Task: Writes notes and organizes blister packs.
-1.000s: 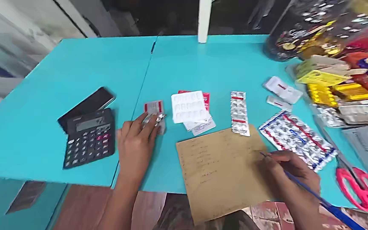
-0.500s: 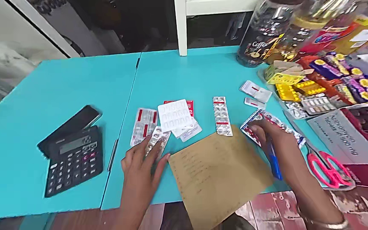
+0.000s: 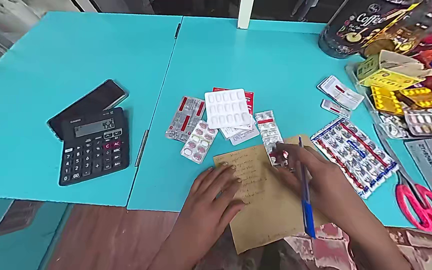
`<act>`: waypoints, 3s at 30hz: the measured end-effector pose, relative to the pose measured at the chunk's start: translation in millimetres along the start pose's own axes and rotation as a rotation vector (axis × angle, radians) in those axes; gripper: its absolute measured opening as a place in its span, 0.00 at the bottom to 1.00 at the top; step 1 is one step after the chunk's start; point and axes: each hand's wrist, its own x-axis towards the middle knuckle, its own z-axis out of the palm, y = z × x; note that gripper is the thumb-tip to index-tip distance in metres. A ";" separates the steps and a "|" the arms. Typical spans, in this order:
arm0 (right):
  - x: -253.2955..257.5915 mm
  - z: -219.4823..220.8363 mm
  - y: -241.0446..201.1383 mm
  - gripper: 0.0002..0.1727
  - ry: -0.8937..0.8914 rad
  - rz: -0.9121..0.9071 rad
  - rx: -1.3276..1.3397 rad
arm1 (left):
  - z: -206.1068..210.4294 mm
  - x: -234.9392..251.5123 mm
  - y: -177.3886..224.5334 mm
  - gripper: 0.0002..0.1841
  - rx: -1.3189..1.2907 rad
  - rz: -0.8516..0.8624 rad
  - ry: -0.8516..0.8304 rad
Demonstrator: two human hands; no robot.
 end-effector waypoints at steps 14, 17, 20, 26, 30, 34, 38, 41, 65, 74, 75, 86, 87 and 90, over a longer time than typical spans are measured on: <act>-35.5 -12.1 -4.9 0.12 0.611 0.225 0.228 | -0.5 32.5 34.9 0.16 -0.524 -0.114 0.018; -43.0 -11.4 -12.3 0.14 0.675 0.357 0.684 | 11.9 48.6 47.4 0.19 -0.717 -0.149 -0.067; -50.3 -1.5 -23.5 0.12 0.640 0.358 0.849 | 18.1 61.1 54.4 0.21 -0.764 -0.178 -0.048; -61.3 4.0 -35.4 0.12 0.490 0.302 0.875 | 13.3 67.8 50.4 0.12 -1.025 -0.276 -0.016; -51.2 -1.4 -20.0 0.09 0.523 0.261 0.771 | -0.9 72.1 45.7 0.16 -0.654 -0.141 -0.151; -31.1 -4.6 -8.7 0.17 0.575 0.360 0.831 | -10.8 83.4 45.2 0.16 -0.415 -0.131 -0.117; -14.4 -2.5 4.2 0.16 0.493 0.399 0.734 | 0.7 80.0 38.2 0.14 -0.059 -0.118 0.202; -2.6 -8.4 13.9 0.12 0.299 0.393 0.628 | 8.3 55.8 51.7 0.10 -0.072 0.013 0.159; -51.8 19.5 -4.9 0.07 0.184 0.194 0.536 | 38.8 40.4 52.8 0.11 -0.043 0.152 -0.051; -48.8 18.1 -6.9 0.06 0.170 0.246 0.563 | 36.4 41.7 50.6 0.11 -0.057 0.153 -0.067; -48.7 17.3 -7.5 0.06 0.165 0.255 0.564 | 36.2 41.9 50.6 0.11 -0.056 0.151 -0.069; -51.8 17.9 -6.7 0.08 0.167 0.243 0.528 | 37.0 41.4 48.8 0.11 -0.060 0.157 -0.073; -51.8 18.1 -6.7 0.08 0.168 0.240 0.529 | 37.1 41.4 48.7 0.11 -0.060 0.158 -0.074; -51.8 19.0 -7.5 0.08 0.176 0.242 0.528 | 37.4 41.2 48.6 0.11 -0.057 0.159 -0.073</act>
